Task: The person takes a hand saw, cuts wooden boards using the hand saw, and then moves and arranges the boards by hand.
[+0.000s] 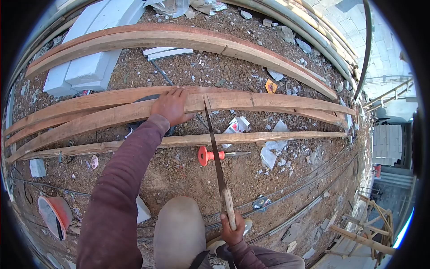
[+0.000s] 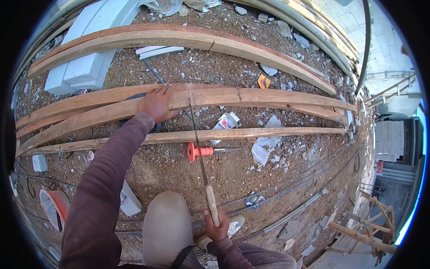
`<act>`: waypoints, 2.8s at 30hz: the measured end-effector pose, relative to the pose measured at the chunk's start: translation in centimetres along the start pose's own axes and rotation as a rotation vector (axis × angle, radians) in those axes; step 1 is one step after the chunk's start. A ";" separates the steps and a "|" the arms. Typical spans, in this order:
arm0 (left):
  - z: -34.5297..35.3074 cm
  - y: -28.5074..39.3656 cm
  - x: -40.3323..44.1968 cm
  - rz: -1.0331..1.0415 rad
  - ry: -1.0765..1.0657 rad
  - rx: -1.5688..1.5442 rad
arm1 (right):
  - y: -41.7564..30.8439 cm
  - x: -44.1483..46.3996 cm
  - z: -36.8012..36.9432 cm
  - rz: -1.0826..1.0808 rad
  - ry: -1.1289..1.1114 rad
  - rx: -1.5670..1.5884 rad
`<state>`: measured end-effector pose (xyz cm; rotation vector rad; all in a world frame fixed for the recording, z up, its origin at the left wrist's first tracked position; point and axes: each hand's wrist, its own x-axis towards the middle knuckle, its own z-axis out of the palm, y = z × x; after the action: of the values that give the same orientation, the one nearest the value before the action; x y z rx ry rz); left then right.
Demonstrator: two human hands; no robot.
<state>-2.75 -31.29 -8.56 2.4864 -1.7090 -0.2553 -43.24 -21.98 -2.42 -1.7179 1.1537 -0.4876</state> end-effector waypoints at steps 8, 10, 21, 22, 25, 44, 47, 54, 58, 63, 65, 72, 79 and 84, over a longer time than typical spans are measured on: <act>0.0 0.2 -0.6 -0.018 -0.029 -0.002 | -0.2 11.9 5.3 0.001 -0.074 0.151; 0.4 0.1 -0.4 0.008 0.032 0.001 | 0.6 4.4 2.5 -0.023 -0.016 0.003; 0.1 0.1 -0.5 -0.006 -0.001 0.020 | -0.9 10.3 4.3 -0.091 -0.015 0.076; 0.2 0.2 -0.3 0.001 0.007 0.033 | -0.7 6.8 2.6 -0.066 -0.014 0.028; -0.1 0.0 -0.1 0.008 -0.030 -0.001 | 0.0 -1.7 0.1 -0.020 0.049 0.044; -0.3 -0.1 -0.1 -0.007 -0.012 -0.022 | -4.4 16.8 6.9 -0.195 0.003 0.104; 0.0 0.0 0.1 0.007 0.004 -0.032 | -1.4 12.4 4.9 -0.076 -0.043 0.142; 0.1 0.3 -0.6 0.002 -0.011 -0.015 | -1.3 5.1 2.3 0.036 -0.028 0.085; -0.3 0.0 0.0 -0.003 -0.037 -0.026 | -2.2 16.0 7.2 -0.142 -0.021 0.153; 0.1 0.0 0.0 0.022 -0.007 -0.005 | 0.4 1.0 0.4 0.043 -0.035 0.027; 0.3 -0.4 -0.1 0.009 0.000 0.007 | -0.2 1.8 0.4 -0.028 -0.028 -0.005; -0.3 0.0 -0.3 0.001 -0.019 -0.026 | -2.5 15.3 6.5 -0.097 -0.045 0.145; 0.6 0.0 -0.3 0.014 0.074 -0.013 | -0.7 4.1 2.1 -0.017 -0.001 0.108; -0.2 -0.3 -0.1 0.011 0.001 -0.010 | -1.7 14.6 6.4 -0.104 -0.042 0.161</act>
<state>-2.48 -31.10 -8.39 2.4686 -1.7166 -0.2602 -30.78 -31.26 -6.36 -1.6455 0.9723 -0.5894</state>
